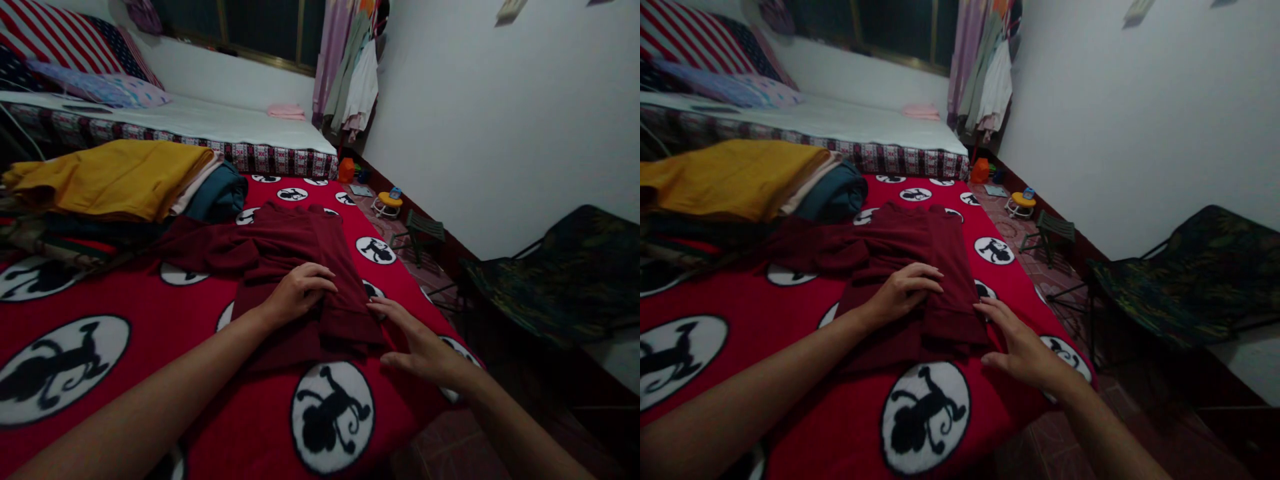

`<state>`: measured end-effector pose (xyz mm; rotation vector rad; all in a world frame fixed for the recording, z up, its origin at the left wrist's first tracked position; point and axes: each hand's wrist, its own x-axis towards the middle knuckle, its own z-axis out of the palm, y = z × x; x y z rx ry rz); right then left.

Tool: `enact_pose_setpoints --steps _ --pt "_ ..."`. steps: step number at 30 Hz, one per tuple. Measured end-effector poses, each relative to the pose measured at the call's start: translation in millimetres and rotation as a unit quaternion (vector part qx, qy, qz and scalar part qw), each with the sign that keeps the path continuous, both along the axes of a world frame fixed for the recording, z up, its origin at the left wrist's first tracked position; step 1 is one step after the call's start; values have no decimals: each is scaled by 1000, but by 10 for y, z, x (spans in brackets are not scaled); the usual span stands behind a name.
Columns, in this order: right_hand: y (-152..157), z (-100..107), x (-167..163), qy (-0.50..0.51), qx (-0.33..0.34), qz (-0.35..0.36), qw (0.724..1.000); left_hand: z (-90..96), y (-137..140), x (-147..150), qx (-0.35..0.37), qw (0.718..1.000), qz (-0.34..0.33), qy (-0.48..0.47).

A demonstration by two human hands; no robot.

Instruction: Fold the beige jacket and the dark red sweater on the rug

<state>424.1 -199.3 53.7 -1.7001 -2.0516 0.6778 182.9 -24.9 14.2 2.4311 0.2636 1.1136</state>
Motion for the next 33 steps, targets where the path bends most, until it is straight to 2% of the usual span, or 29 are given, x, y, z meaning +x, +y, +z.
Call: enact_pose_setpoints --steps 3,7,10,15,18,20,23,25,27,30,33 --pt "-63 -94 -261 -57 68 -40 995 53 4 -25 -54 997 23 -59" --pt "9 -201 -728 -116 168 -66 977 114 -40 -33 -49 995 34 -76" --pt "135 -250 -934 -141 222 -93 960 152 -82 -35 -39 995 32 -81" --pt "214 -266 -799 -142 265 -151 942 185 -87 -93 -50 991 48 -113" --pt "134 -260 -639 -125 286 -149 938 211 -62 -163 -57 992 39 -103" --pt "73 -259 -570 -130 281 -105 945 251 -54 -217 -49 997 19 -63" --pt "29 -231 -520 -144 216 -20 966 333 -84 -284 -13 998 -6 68" --pt "50 -177 -514 -131 176 -4 976 375 -137 -297 11 986 -4 164" --pt "111 -107 -530 -109 181 -23 977 388 -199 -281 19 976 4 218" --pt "256 -38 -593 -77 203 -37 975 362 -239 -236 13 974 27 224" --pt "429 -17 -661 -74 149 7 986 335 -140 -256 -4 976 115 185"
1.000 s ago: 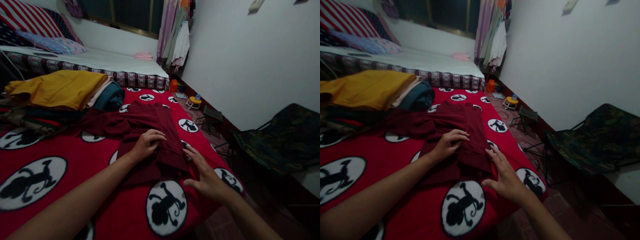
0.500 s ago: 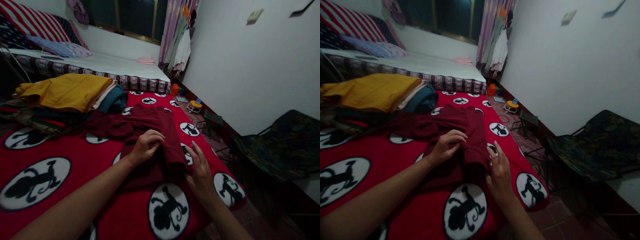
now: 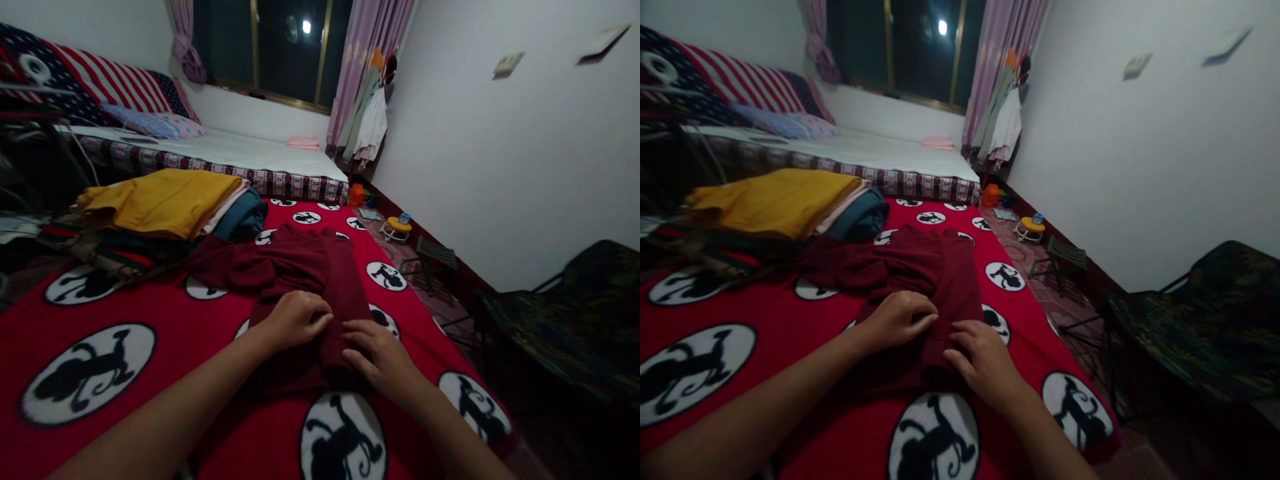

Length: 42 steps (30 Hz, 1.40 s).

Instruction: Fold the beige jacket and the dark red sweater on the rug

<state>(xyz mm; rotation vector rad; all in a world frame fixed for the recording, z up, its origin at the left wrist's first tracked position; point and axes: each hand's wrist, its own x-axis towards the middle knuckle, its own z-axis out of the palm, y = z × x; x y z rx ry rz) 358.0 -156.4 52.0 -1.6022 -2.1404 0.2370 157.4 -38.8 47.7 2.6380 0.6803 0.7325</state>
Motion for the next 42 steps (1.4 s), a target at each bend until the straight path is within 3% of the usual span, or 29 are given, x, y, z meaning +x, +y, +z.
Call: enact_pose_setpoints --steps 4,7,10,14,17,22,28,32,35,37,39,40,42 --pt "294 68 -43 -16 -52 -29 998 3 299 -192 34 986 156 -49" --pt "595 78 -88 49 35 -47 997 17 500 -388 70 967 241 -51" --pt "889 -70 -164 57 94 -31 994 44 621 -563 86 947 308 -44" --pt "1087 -399 -232 -28 7 -34 999 110 731 -794 81 910 405 -22" --pt "1099 -536 -227 -53 -5 -47 997 166 827 -1012 47 872 486 20" --pt "1092 -556 -190 -51 5 -48 998 259 927 -1382 -95 794 584 140" --pt "1115 -578 -167 -27 11 -42 999 320 921 -1614 -100 751 636 146" --pt "1121 -599 -145 -7 20 -36 999 266 999 -1704 -138 768 607 149" --pt "1112 -577 -154 40 29 -35 998 323 1002 -1569 -150 824 545 -35" --pt "1093 -532 -175 108 45 -31 993 440 899 -1311 -169 861 408 -251" --pt "1068 -477 -195 202 64 -22 977 576 720 -969 -205 874 186 -399" --pt "1056 -454 -201 253 71 -15 965 635 623 -803 -223 880 88 -411" --pt "1043 -426 -196 347 68 0 935 703 469 -550 -244 893 -22 -377"
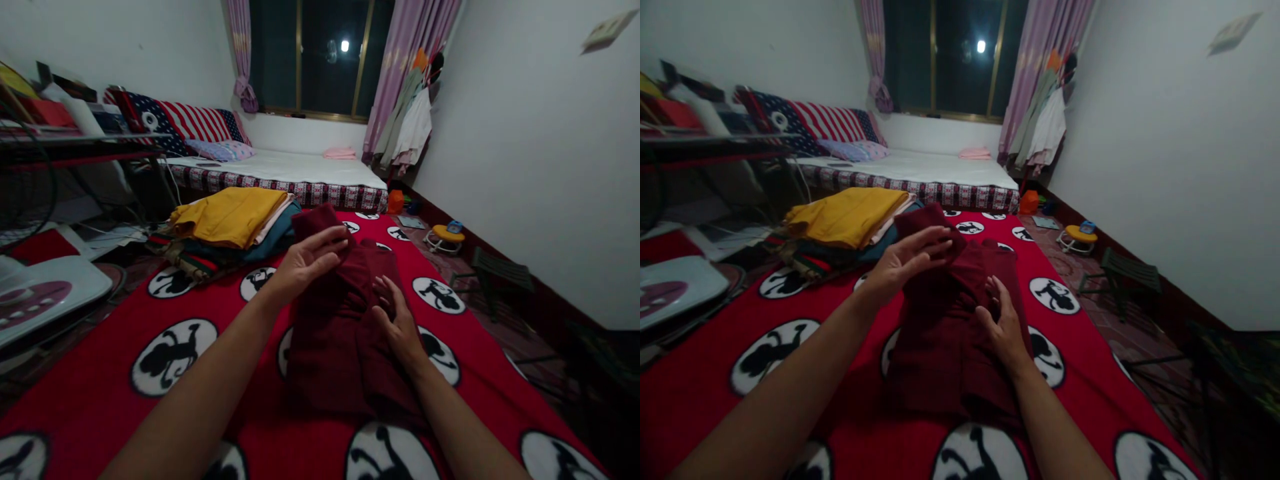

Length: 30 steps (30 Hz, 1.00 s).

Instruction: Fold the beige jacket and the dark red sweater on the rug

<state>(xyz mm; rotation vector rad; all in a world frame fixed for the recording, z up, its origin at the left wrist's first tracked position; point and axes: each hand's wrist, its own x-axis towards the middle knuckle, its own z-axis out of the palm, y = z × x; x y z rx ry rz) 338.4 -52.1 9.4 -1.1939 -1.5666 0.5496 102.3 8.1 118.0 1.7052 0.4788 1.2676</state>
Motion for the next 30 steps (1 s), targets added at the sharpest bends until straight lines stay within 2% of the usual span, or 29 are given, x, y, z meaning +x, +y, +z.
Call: enact_pose_setpoints --steps 1,2,4,6,7,8,9,11,14,16,18,20,22,25,27,30 --pt "0 2 10 40 -3 10 999 5 -39 66 6 1000 -13 18" --pt "6 -4 25 74 -10 18 997 -9 -46 89 7 1000 3 30" --pt "26 -28 58 116 -32 20 993 -76 21 23 0 994 103 33" --pt "51 -57 82 128 -48 8 991 -160 147 -125 -1 974 220 47" --pt "60 -69 87 127 -51 2 991 -196 207 -202 2 964 253 78" --pt "67 -79 87 121 -51 -2 991 -224 253 -269 4 957 260 130" --pt "70 -86 84 116 -50 -5 992 -246 280 -319 1 950 244 195" --pt "70 -93 71 109 -49 -6 993 -275 277 -353 -3 930 172 325" --pt "66 -91 51 98 -43 0 994 -312 191 -271 36 884 82 458" --pt "69 -76 35 68 -30 -9 997 -349 143 -186 74 852 71 513" --pt "75 -46 6 10 -10 -40 999 -396 130 -118 93 828 91 546" --pt "87 -3 -35 -66 16 -83 994 -437 143 -78 95 823 119 547" --pt "112 51 -80 -147 32 -106 983 -457 153 -54 102 839 155 511" --pt "191 150 -117 -233 42 -72 969 -432 109 -12 164 860 286 389" --pt "262 238 -106 -227 70 -40 971 -391 45 27 225 848 363 315" --pt "335 399 -44 -121 155 -76 978 -305 -57 81 282 835 375 286"
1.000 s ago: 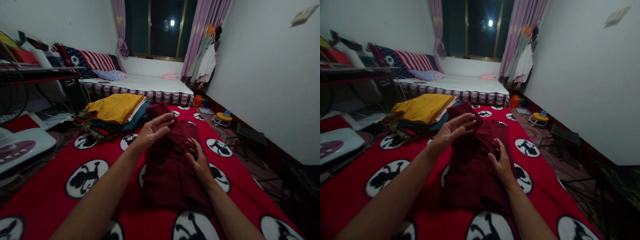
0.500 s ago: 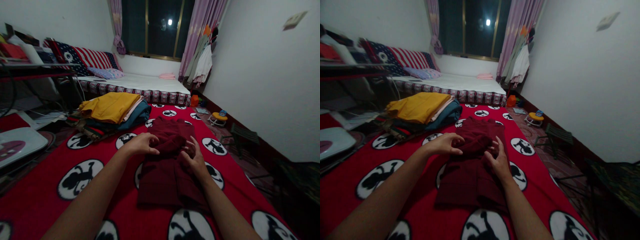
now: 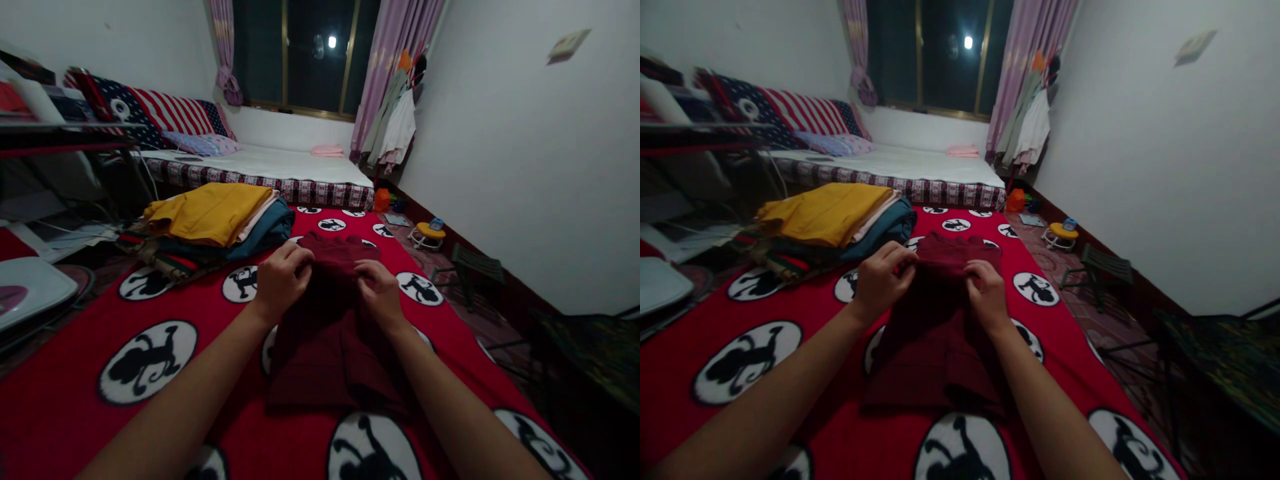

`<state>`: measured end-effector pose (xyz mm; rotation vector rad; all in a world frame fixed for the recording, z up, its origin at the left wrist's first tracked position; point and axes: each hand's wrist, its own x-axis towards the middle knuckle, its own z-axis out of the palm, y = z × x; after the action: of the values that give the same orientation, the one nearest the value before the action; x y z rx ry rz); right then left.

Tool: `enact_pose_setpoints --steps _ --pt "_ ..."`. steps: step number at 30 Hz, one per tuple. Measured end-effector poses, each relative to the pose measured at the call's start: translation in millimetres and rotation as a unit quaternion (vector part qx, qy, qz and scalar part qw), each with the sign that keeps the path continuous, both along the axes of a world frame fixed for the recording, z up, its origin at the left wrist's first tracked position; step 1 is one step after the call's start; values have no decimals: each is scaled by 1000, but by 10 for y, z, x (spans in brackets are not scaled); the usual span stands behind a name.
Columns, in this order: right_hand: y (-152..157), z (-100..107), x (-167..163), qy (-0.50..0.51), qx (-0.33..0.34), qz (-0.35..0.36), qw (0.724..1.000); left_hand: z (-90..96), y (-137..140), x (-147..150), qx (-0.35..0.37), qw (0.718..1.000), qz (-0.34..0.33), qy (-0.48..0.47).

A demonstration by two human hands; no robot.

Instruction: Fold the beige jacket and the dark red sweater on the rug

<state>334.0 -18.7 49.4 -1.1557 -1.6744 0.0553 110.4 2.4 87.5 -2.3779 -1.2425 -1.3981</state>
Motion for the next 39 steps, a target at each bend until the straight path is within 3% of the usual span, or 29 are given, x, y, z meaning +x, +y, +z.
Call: enact_pose_setpoints --steps 3,5,8,10,12,14,16,19,24,28,32,36,39 --pt "-4 103 102 104 87 -76 988 120 -79 5 -49 996 -29 68" --pt "-24 77 194 132 90 -111 981 197 -118 -28 -149 974 -70 152" --pt "-18 -96 354 210 3 -156 965 241 -138 -98 -356 880 -154 275" --pt "21 -235 445 298 -73 -182 934 202 -106 -128 -427 836 -142 314" --pt "71 -348 496 343 -130 -187 911 114 -32 -135 -415 853 -60 311" --pt "113 -426 505 317 -164 -180 916 0 70 -132 -370 886 35 276" --pt "131 -481 489 264 -187 -164 932 -119 175 -134 -347 904 82 236" --pt "119 -514 459 157 -181 -150 959 -266 294 -152 -345 917 56 194" --pt "194 -400 408 -11 -70 -165 984 -400 374 -158 -297 946 5 129" --pt "407 -359 353 -71 -137 -161 975 -496 392 -126 -267 957 -25 106" --pt "493 -455 334 -69 -181 -209 959 -595 378 -93 -238 968 -34 70" --pt "424 -488 359 25 -105 -202 973 -610 346 -68 -208 976 -51 36" --pt "397 -466 423 137 -59 -227 962 -548 345 -75 -197 978 -61 -16"
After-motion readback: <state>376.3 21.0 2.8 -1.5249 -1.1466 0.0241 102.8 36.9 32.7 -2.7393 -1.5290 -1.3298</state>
